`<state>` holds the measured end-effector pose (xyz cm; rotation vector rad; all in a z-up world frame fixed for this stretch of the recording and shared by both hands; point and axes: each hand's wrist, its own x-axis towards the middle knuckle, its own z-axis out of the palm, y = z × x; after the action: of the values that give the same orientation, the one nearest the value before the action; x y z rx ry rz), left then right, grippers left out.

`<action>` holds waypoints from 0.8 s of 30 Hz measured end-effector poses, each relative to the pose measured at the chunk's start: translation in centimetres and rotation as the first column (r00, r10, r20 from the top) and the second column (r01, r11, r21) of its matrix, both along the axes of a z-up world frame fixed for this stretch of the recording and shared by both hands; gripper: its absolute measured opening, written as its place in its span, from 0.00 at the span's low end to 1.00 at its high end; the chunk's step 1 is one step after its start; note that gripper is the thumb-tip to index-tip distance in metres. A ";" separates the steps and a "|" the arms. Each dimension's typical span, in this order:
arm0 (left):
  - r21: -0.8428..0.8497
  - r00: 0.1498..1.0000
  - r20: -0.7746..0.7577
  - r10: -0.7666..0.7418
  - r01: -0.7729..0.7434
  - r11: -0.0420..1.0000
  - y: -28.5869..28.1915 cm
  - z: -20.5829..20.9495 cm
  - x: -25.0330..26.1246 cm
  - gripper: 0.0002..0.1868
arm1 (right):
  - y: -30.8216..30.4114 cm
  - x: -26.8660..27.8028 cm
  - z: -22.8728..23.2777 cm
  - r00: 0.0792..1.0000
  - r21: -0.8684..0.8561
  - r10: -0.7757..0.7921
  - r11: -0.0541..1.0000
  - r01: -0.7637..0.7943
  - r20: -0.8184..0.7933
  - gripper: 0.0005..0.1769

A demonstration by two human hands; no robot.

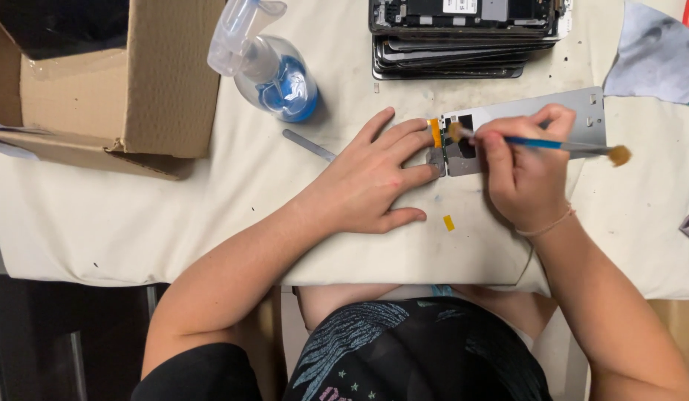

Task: The person cleans a silver metal phone backplate and a flexible ribbon cable using a small brush and a white cloth. They wipe the surfaces of the backplate and the cable, then place the backplate on a stack of disassembled phone frames.

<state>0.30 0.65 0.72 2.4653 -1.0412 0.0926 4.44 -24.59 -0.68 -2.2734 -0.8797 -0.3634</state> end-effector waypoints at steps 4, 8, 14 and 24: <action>0.005 1.000 -0.001 -0.012 0.012 1.000 0.0 0.1 0.0 0.30 | -1.3 -0.9 -0.9 0.998 -0.027 0.029 0.999 -0.028 0.052 0.12; -0.009 1.000 -0.011 -0.020 0.020 1.000 0.0 0.3 -0.1 0.29 | -1.1 -0.7 -0.6 0.997 -0.017 -0.019 1.000 0.020 0.081 0.15; 0.004 0.999 0.022 -0.047 0.047 0.999 0.1 0.2 0.0 0.29 | -2.5 -0.6 -0.9 0.999 0.015 -0.041 0.999 0.040 0.007 0.15; 0.001 0.998 0.009 -0.059 0.059 0.998 0.1 0.2 -0.1 0.29 | -2.4 2.3 -0.7 0.998 -0.014 -0.057 0.998 0.057 0.001 0.16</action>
<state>0.24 0.75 0.92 2.4349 -1.1173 0.0838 6.71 -27.03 -1.34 -2.3156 -0.8209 -0.3840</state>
